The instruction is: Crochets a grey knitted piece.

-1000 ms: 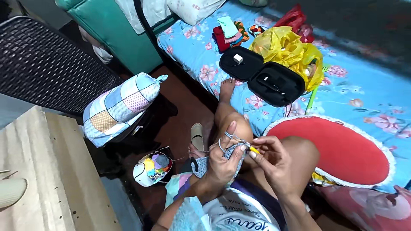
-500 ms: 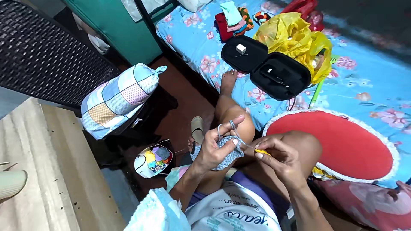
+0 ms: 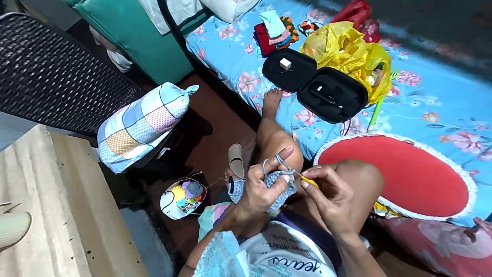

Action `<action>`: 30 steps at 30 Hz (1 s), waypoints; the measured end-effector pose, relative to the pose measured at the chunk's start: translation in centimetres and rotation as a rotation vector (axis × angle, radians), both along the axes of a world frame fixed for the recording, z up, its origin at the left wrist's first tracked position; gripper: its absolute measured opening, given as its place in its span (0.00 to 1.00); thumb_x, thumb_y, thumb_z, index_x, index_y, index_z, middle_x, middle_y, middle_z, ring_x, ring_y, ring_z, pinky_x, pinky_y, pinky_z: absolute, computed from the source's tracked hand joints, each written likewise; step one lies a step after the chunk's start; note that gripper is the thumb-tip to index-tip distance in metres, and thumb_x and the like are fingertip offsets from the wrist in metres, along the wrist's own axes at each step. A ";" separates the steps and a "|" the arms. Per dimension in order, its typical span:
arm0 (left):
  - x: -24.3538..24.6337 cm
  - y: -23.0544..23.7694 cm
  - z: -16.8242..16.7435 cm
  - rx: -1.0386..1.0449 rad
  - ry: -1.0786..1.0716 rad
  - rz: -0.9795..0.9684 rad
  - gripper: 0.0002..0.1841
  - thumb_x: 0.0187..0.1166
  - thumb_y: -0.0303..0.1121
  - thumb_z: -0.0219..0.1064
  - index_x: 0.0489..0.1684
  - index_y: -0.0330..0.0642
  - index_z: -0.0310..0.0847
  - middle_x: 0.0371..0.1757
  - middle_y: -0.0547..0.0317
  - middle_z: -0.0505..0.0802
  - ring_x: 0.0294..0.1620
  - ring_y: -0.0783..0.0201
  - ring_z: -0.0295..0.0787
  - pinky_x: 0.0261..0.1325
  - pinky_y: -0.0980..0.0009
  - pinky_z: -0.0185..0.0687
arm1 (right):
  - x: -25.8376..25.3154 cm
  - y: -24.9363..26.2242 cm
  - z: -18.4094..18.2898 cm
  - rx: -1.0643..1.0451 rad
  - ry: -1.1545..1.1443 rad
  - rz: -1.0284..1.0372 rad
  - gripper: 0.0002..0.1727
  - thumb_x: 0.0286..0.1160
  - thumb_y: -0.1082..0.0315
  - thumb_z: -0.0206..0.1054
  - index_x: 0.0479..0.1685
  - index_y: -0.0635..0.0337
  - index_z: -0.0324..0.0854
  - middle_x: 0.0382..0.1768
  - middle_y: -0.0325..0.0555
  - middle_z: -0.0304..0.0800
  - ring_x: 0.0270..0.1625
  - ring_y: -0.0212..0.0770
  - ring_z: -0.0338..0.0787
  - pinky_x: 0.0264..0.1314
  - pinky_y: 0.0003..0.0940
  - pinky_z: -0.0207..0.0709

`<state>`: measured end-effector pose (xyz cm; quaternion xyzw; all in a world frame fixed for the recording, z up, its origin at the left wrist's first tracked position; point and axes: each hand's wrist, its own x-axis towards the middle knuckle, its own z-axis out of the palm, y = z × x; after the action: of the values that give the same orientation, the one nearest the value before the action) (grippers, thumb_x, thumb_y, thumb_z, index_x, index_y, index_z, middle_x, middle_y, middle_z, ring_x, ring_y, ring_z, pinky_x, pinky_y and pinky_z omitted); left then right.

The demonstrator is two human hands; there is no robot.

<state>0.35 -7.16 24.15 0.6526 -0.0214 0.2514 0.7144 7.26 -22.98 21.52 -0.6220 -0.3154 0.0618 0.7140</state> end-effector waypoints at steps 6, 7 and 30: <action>0.0 1.1 0.0 -0.305 0.097 -0.099 0.24 0.69 0.18 0.63 0.69 0.27 0.81 0.35 0.71 0.94 0.34 0.79 0.88 0.44 0.78 0.86 | 0.6 -0.8 -1.1 -0.110 -0.301 -0.085 0.05 0.77 0.71 0.63 0.43 0.62 0.81 0.40 0.41 0.88 0.42 0.18 0.85 0.44 0.08 0.77; 0.0 1.2 0.0 -0.322 0.108 -0.102 0.24 0.69 0.18 0.63 0.67 0.28 0.82 0.35 0.71 0.94 0.34 0.79 0.88 0.44 0.78 0.86 | 0.7 -1.0 -1.1 -0.066 -0.179 -0.023 0.05 0.76 0.71 0.65 0.45 0.58 0.83 0.42 0.36 0.89 0.43 0.17 0.86 0.45 0.09 0.78; -1.0 8.5 -0.2 -0.038 -0.046 -0.441 0.15 0.81 0.50 0.66 0.31 0.54 0.93 0.65 0.57 0.93 0.82 0.54 0.76 0.88 0.56 0.62 | 1.6 1.4 0.0 0.222 0.459 0.210 0.14 0.71 0.74 0.71 0.55 0.60 0.92 0.44 0.39 0.96 0.28 0.20 0.83 0.28 0.14 0.76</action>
<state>-0.70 1.35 23.94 0.6128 -0.1751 0.1043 0.7635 8.88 -21.61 21.54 -0.4733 -0.2131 0.2398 0.8204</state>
